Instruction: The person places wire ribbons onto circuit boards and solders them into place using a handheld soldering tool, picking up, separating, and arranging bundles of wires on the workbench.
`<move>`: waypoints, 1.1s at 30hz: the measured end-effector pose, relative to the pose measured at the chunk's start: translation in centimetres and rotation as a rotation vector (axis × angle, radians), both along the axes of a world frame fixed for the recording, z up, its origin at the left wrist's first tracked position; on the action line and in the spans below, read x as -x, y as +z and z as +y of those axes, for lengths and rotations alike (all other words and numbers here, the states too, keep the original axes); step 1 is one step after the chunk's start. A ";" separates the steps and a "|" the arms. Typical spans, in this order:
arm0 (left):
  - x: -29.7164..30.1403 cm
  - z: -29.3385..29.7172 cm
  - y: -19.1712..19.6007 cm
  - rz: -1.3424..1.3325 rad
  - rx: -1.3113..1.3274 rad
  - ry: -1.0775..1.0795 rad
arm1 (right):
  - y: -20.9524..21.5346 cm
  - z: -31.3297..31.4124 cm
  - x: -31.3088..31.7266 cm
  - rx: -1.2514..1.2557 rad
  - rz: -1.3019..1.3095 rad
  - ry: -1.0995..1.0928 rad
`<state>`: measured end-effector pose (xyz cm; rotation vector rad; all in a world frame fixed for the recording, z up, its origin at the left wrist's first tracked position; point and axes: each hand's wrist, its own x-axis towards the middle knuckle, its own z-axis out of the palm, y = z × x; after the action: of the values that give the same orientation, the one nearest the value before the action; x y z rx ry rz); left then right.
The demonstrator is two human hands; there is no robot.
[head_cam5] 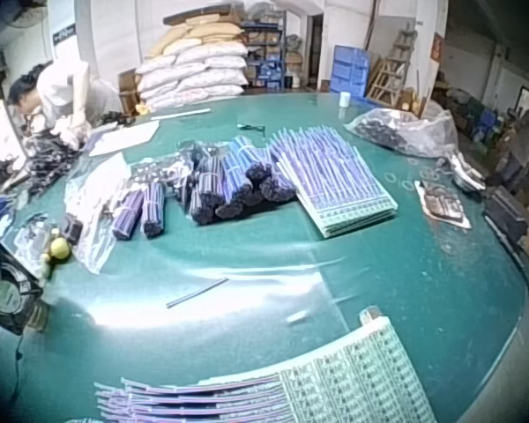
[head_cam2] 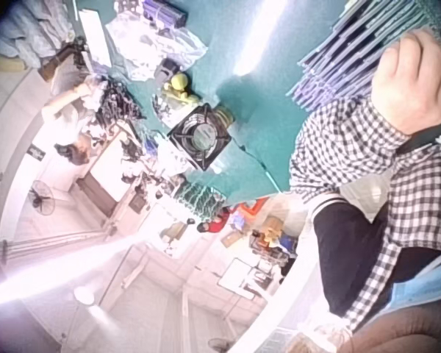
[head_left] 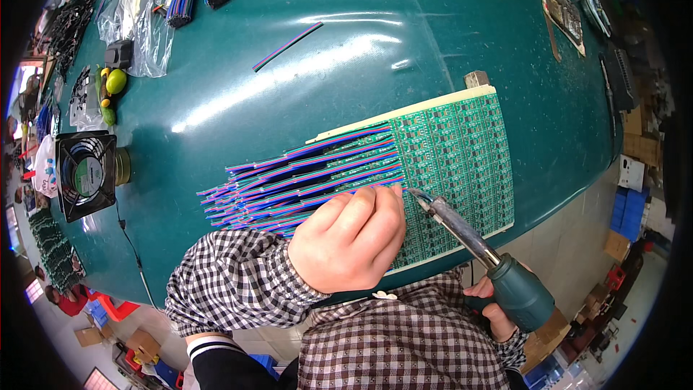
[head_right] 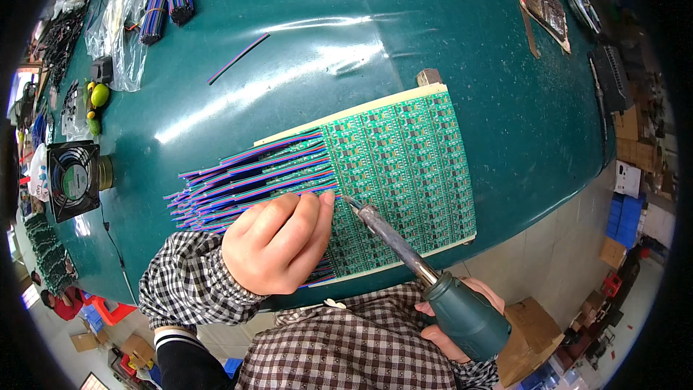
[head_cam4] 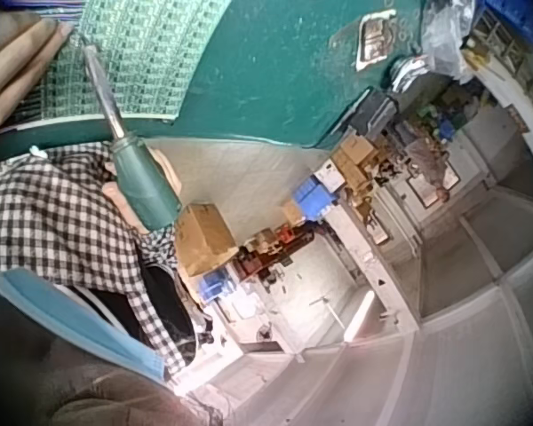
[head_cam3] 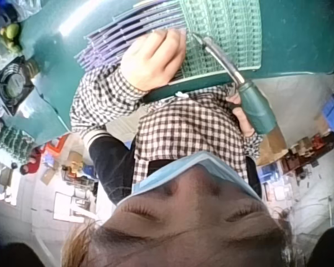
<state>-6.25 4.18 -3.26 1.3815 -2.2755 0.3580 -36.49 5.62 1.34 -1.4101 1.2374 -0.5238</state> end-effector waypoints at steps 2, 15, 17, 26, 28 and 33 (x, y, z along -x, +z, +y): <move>0.1 0.0 0.0 -0.002 0.001 0.002 | 0.0 0.0 0.2 0.011 0.023 0.024; 0.1 0.0 0.1 0.005 -0.017 -0.005 | -0.5 0.9 1.5 -0.120 0.030 0.022; 0.1 0.0 0.1 0.004 -0.018 -0.007 | -0.1 0.3 0.1 0.014 0.020 -0.020; 0.2 0.0 0.0 -0.001 0.009 -0.002 | -0.1 -0.1 0.0 0.049 0.032 0.027; 0.3 0.1 -0.1 0.003 -0.004 -0.004 | -0.2 0.1 0.1 0.036 0.016 0.006; 0.2 0.3 0.0 0.028 -0.008 0.003 | -0.9 1.4 2.0 -0.122 0.053 0.059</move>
<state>-6.48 4.51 -3.29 1.3856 -2.2553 0.3289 -38.51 7.01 0.42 -1.3597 1.2450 -0.3665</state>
